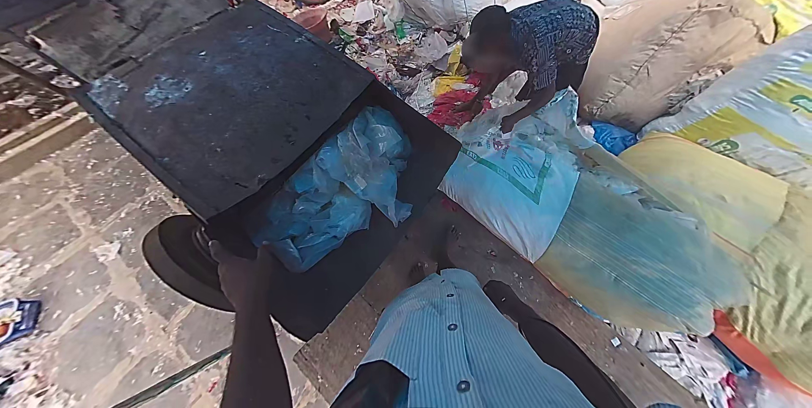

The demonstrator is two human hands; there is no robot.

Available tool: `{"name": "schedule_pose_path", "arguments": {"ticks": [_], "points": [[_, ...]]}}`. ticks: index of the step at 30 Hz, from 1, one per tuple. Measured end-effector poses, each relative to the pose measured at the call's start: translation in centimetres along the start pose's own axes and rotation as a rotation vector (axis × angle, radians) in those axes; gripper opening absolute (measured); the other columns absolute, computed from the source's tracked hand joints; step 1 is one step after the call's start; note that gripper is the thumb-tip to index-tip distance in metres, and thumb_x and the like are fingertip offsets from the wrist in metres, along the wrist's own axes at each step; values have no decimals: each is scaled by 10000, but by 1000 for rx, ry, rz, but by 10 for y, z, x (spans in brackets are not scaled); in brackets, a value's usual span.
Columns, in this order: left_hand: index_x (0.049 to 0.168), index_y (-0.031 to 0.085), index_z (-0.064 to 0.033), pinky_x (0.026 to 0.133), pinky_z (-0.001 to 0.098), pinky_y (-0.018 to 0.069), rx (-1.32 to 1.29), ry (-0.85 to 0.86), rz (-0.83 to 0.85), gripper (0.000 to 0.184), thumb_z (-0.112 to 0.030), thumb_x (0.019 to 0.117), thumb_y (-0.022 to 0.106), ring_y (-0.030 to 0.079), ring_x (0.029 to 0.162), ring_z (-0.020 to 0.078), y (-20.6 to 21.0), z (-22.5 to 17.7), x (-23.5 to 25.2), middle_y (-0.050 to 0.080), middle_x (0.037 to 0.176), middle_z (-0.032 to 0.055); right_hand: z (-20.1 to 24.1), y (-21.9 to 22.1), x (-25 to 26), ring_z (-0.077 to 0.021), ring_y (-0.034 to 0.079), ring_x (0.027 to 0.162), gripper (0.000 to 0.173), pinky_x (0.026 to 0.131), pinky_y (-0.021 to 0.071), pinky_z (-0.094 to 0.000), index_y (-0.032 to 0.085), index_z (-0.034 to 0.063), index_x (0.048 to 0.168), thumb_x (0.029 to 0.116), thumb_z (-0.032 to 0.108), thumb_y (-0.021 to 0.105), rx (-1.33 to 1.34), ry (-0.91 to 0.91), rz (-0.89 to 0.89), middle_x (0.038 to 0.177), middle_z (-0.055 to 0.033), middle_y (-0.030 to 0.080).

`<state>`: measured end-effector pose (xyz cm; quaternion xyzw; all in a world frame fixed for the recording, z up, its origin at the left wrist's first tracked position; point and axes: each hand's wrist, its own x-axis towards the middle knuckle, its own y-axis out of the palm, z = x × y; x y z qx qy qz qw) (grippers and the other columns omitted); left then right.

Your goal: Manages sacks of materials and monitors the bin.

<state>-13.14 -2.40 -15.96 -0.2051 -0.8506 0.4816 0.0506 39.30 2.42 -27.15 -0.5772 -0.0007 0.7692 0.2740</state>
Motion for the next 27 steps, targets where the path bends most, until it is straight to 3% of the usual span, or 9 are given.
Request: {"name": "schedule_pose_path", "arguments": {"ticks": [6,8,9,11,13,18,20,23,27], "points": [[1641,127,-69,1068,628,444,10,3,1,943,-324,949,714,552,1303,488,0,0,0,525,1429,333,34,-11,-43,-376,585,1287,368,1105,410,-513,632,-83,1287,1092,150,424,-56,63,-2,1369,-267,611],[1644,127,-81,1060,626,452,21,-3,-1,943,-334,948,712,562,1294,481,1,1,1,537,1419,325,-35,4,17,-370,690,1007,396,880,536,-493,689,-88,1141,1090,204,427,-171,-296,-44,1127,-284,692],[1644,127,-84,1058,627,453,23,-6,0,944,-341,949,711,565,1290,480,2,1,1,540,1416,324,-83,18,63,-313,699,695,419,578,546,-421,726,-75,935,1041,229,458,-179,-641,-184,839,-245,714],[1646,123,-84,1057,631,450,20,-12,5,942,-345,954,708,560,1294,484,1,1,0,538,1416,329,-55,22,60,-344,694,1006,373,891,521,-535,709,-6,1112,1073,263,453,-199,-71,-67,1084,-204,721],[1645,128,-84,1052,631,455,23,-9,2,941,-346,951,708,562,1292,484,1,1,0,535,1418,329,-41,24,55,-338,682,1069,367,943,499,-553,699,12,1157,1074,274,456,-152,99,-66,1144,-196,713],[1645,120,-78,1071,620,445,24,-8,8,946,-348,953,705,545,1315,478,-1,-1,-3,514,1443,329,-41,22,40,-362,621,1223,406,1045,460,-537,632,-29,1305,1106,227,387,-146,23,-5,1337,-237,631],[1648,112,-81,1081,617,440,26,-8,13,953,-361,952,700,539,1330,468,0,0,-2,501,1466,319,-96,30,73,-350,711,732,422,581,557,-464,714,-96,989,1050,217,439,-208,-543,-176,891,-278,714],[1646,112,-80,1078,630,436,15,3,11,950,-359,953,698,529,1335,477,1,2,-2,482,1478,327,-46,26,49,-348,681,1056,338,922,512,-548,687,-4,1157,1068,245,476,-157,57,-60,1141,-211,702],[1642,128,-70,1113,593,423,24,-3,14,954,-373,948,708,514,1365,452,1,3,0,490,1484,310,-44,27,46,-361,676,1043,323,909,505,-555,681,-15,1174,1060,219,490,-124,63,-58,1150,-230,692]]}}
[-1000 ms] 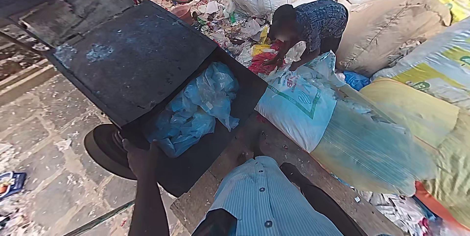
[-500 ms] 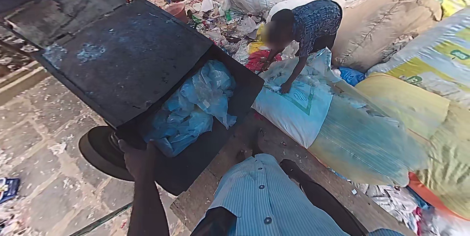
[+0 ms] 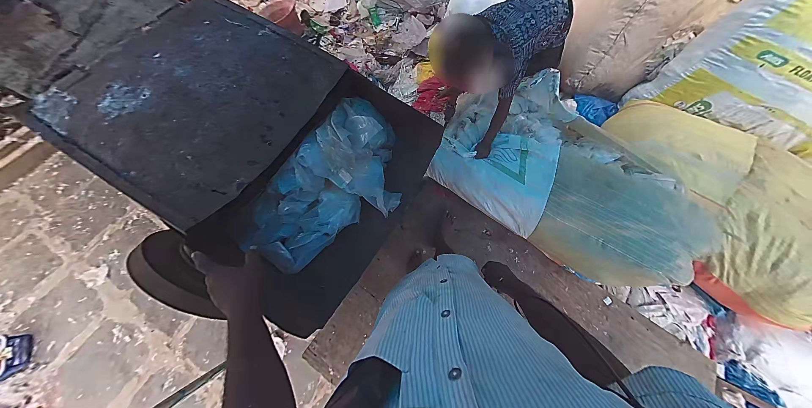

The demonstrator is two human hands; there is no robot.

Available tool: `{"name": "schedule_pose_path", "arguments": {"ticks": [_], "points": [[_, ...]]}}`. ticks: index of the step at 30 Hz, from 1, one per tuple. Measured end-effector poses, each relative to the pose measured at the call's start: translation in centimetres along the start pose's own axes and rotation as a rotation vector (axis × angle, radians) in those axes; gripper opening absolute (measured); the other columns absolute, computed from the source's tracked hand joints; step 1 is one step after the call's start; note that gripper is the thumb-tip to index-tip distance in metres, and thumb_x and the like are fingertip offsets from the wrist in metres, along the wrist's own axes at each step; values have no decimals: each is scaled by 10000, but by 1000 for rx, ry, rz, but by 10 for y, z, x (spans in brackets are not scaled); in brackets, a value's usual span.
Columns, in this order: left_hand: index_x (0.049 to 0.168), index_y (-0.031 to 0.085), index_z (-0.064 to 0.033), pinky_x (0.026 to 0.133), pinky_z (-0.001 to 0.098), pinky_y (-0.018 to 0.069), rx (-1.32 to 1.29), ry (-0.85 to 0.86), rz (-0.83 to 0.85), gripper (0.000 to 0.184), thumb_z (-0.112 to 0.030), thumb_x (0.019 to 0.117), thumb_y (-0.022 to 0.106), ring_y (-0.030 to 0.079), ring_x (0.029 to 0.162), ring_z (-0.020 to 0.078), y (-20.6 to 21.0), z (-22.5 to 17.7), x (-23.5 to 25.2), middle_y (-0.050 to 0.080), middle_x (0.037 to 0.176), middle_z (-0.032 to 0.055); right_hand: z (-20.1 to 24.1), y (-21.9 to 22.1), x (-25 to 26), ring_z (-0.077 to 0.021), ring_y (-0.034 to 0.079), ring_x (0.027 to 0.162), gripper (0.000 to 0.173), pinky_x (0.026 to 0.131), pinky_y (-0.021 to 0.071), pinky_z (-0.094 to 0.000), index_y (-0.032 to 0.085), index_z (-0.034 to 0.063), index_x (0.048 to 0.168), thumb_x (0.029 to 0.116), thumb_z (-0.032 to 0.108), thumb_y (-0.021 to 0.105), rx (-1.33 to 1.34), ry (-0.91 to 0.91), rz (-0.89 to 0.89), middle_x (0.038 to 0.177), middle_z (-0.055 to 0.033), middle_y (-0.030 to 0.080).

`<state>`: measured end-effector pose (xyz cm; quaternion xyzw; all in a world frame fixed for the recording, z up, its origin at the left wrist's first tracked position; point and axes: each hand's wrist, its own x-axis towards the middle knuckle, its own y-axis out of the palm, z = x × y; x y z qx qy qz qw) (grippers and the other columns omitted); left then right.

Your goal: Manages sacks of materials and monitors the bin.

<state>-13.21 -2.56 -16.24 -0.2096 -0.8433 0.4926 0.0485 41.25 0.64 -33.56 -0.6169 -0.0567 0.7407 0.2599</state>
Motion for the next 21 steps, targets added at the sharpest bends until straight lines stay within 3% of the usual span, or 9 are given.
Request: {"name": "schedule_pose_path", "arguments": {"ticks": [7,13,16,18,19,20,21], "points": [[1642,130,-74,1119,583,423,18,2,-2,965,-385,939,715,519,1364,441,2,2,1,495,1485,299,1,2,2,-348,681,989,340,866,516,-549,684,-4,1150,1064,251,477,11,-2,-3,1106,-218,694],[1641,138,-65,1130,567,411,12,-3,8,927,-354,961,698,496,1387,433,-2,-5,-3,464,1514,298,-1,2,6,-367,676,1050,337,905,508,-565,680,-7,1175,1053,251,502,29,-2,1,1148,-229,693],[1640,135,-61,1136,584,396,11,-7,3,937,-363,957,702,491,1387,445,0,-4,-2,463,1508,309,0,2,10,-397,633,1180,392,1003,472,-588,651,-23,1263,1061,271,488,107,-3,20,1273,-259,651],[1642,127,-76,1108,604,424,33,-10,-8,954,-388,947,701,516,1360,457,3,0,1,488,1481,314,-20,13,34,-391,639,1186,426,1012,475,-592,673,-9,1239,1060,325,479,51,-124,-9,1257,-252,665],[1644,122,-82,1098,613,430,35,-8,-11,959,-388,945,702,522,1351,463,4,1,2,494,1474,316,-45,25,55,-383,686,1061,432,911,527,-579,705,-8,1156,1054,344,476,-1,-340,-97,1134,-249,702],[1646,122,-89,1086,619,437,36,-6,-13,963,-388,941,706,532,1339,465,4,2,3,502,1467,315,-75,43,87,-336,718,817,434,679,572,-522,738,8,995,1017,359,484,-26,-656,-293,915,-216,727],[1644,128,-86,1077,619,445,37,2,-17,965,-385,937,712,542,1328,465,4,2,4,508,1461,314,-88,55,105,-266,678,609,419,478,520,-423,736,27,853,983,352,504,-5,-879,-490,736,-171,700]]}}
